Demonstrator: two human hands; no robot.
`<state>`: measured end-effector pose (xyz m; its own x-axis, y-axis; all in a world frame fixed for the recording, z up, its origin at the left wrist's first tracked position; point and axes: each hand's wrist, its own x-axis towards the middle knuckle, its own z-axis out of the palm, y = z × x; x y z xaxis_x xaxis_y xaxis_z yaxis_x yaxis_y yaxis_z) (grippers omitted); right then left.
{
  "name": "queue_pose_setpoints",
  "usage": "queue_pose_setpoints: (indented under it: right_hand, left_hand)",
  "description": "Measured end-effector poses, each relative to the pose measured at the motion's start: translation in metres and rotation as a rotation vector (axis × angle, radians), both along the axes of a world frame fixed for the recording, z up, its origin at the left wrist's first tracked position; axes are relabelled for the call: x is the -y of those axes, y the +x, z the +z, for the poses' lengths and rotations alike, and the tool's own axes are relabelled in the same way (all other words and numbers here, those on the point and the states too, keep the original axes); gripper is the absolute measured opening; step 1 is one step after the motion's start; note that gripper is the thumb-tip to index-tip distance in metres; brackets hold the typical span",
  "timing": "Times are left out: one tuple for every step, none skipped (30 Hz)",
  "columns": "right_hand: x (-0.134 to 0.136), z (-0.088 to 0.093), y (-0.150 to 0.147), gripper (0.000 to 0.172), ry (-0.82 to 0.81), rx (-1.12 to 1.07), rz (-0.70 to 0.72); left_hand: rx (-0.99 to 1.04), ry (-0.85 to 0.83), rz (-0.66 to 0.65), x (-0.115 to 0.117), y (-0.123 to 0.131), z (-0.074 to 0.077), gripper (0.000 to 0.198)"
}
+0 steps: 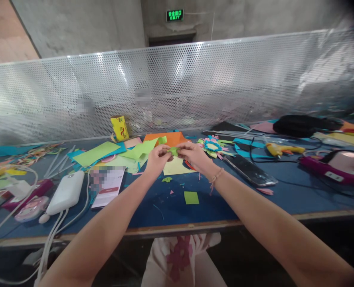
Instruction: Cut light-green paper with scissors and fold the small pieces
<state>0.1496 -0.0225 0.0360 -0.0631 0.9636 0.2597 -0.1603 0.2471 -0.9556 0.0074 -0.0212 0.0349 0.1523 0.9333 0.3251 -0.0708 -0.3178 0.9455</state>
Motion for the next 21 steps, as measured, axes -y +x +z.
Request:
queue_pose_setpoints:
  right_hand:
    - [0.0,0.0,0.0,0.01,-0.025,-0.043,0.02]
    - [0.0,0.0,0.0,0.009,-0.042,-0.075,0.038]
    - [-0.001,0.0,0.0,0.008,-0.055,-0.097,0.05]
    - [-0.001,0.0,0.0,0.008,-0.063,-0.112,0.058]
    - [-0.001,0.0,0.0,0.008,-0.07,-0.123,0.069]
    - [0.0,0.0,0.0,0.008,-0.075,-0.131,0.084]
    - [0.0,0.001,0.0,0.008,-0.078,-0.137,0.101]
    - [0.001,0.001,0.0,0.009,-0.079,-0.142,0.118]
    - [0.002,0.002,-0.001,0.01,-0.077,-0.144,0.131]
    - [0.003,0.002,-0.001,0.011,-0.075,-0.142,0.139]
    - [0.004,0.002,-0.002,0.013,-0.072,-0.137,0.139]
    - [0.005,0.003,-0.003,0.014,-0.071,-0.128,0.134]
    - [0.005,0.003,-0.004,0.016,-0.073,-0.117,0.13]
    - [0.006,0.003,-0.004,0.016,-0.078,-0.105,0.125]
    - [0.006,0.002,-0.005,0.017,-0.085,-0.096,0.122]
    - [0.005,0.002,-0.005,0.018,-0.091,-0.09,0.118]
    - [0.005,0.001,-0.005,0.019,-0.096,-0.085,0.116]
    - [0.005,0.001,-0.004,0.02,-0.095,-0.08,0.114]
    - [0.004,0.0,-0.004,0.02,-0.09,-0.076,0.112]
    - [0.003,0.0,-0.004,0.02,-0.079,-0.069,0.109]
    - [0.002,-0.001,-0.003,0.02,-0.066,-0.06,0.106]
  left_hand:
    - [0.01,0.005,-0.008,0.0,0.0,0.001,0.012]
    - [0.017,0.008,-0.02,0.0,-0.001,0.001,0.012]
    - [0.025,0.006,-0.031,0.0,-0.001,0.002,0.012]
    - [0.033,0.001,-0.038,0.0,-0.002,0.002,0.011]
    - [0.038,-0.005,-0.039,0.0,-0.002,0.002,0.011]
    - [0.037,-0.005,-0.035,0.0,-0.002,0.001,0.01]
    - [0.032,0.005,-0.03,-0.001,-0.002,0.0,0.01]
    - [0.017,0.027,-0.02,-0.002,-0.002,-0.001,0.01]
    - [-0.01,0.061,-0.005,-0.002,-0.003,-0.002,0.01]
    - [-0.05,0.104,0.017,-0.003,-0.003,-0.004,0.01]
    - [-0.096,0.153,0.045,-0.004,-0.003,-0.005,0.011]
    - [-0.147,0.201,0.077,-0.004,-0.004,-0.007,0.012]
    - [-0.197,0.245,0.108,-0.005,-0.005,-0.008,0.013]
    - [-0.24,0.282,0.137,-0.005,-0.005,-0.009,0.014]
    - [-0.271,0.311,0.159,-0.004,-0.005,-0.009,0.015]
    - [-0.292,0.331,0.173,-0.004,-0.006,-0.01,0.015]
    - [-0.301,0.341,0.178,-0.004,-0.006,-0.01,0.015]
    - [-0.3,0.341,0.175,-0.003,-0.006,-0.01,0.015]
    - [-0.291,0.333,0.164,-0.003,-0.006,-0.009,0.014]
    - [-0.276,0.318,0.148,-0.003,-0.005,-0.009,0.014]
    - [-0.26,0.299,0.13,-0.003,-0.005,-0.009,0.015]
